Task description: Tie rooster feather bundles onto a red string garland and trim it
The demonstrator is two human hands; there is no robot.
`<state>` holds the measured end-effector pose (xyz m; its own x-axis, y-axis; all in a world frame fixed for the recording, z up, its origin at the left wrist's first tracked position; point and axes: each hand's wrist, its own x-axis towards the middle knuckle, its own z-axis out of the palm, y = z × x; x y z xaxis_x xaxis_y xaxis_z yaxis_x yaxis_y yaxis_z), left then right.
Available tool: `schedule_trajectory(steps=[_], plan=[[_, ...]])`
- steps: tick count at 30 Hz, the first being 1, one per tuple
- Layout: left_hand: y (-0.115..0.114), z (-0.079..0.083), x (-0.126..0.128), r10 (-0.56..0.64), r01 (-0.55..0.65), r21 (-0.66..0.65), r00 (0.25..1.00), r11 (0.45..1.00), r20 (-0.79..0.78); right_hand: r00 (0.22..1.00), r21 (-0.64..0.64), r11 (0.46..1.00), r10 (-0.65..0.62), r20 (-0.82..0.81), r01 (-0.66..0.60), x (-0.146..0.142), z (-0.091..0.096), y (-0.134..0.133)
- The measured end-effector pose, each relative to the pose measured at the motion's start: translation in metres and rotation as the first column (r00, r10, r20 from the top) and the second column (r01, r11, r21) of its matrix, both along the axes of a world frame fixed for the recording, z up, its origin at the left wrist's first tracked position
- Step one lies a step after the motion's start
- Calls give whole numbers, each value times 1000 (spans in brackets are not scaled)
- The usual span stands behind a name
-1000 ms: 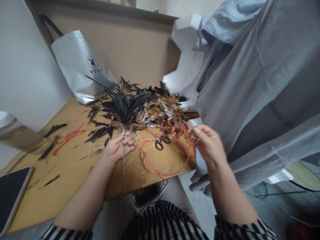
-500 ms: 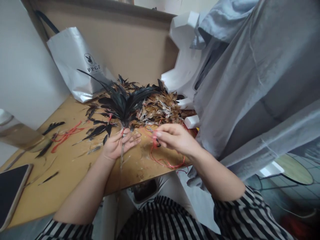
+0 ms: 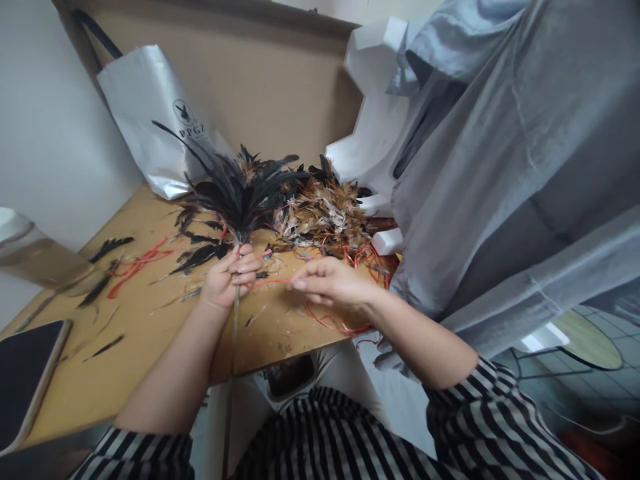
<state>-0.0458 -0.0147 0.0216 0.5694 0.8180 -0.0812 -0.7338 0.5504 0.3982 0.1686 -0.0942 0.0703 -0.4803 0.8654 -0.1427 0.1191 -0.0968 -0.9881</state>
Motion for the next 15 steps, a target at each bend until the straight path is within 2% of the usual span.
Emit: schedule_trajectory(steps=[3,5,8,11,14,15], plan=[[3,-2,-5,1,-1,8,1000,1000,-5,992,-17,996,-86,-87,85,38,16,-32],[6,-4,-7,-10,11,24,1000,1000,-22,985,0,987,-160,-70,161,69,25,-58],[12,-8,-10,-22,24,43,998,999,-64,931,65,928,-365,-32,366,125,34,-104],[16,-10,-12,-37,40,38,995,998,-90,776,151,765,-630,-25,626,188,35,-153],[17,-10,-15,-41,43,27,997,999,-69,633,303,591,-773,-55,748,247,33,-194],[17,-11,-16,-52,54,22,997,998,-62,542,420,467,-838,-73,778,263,31,-206]])
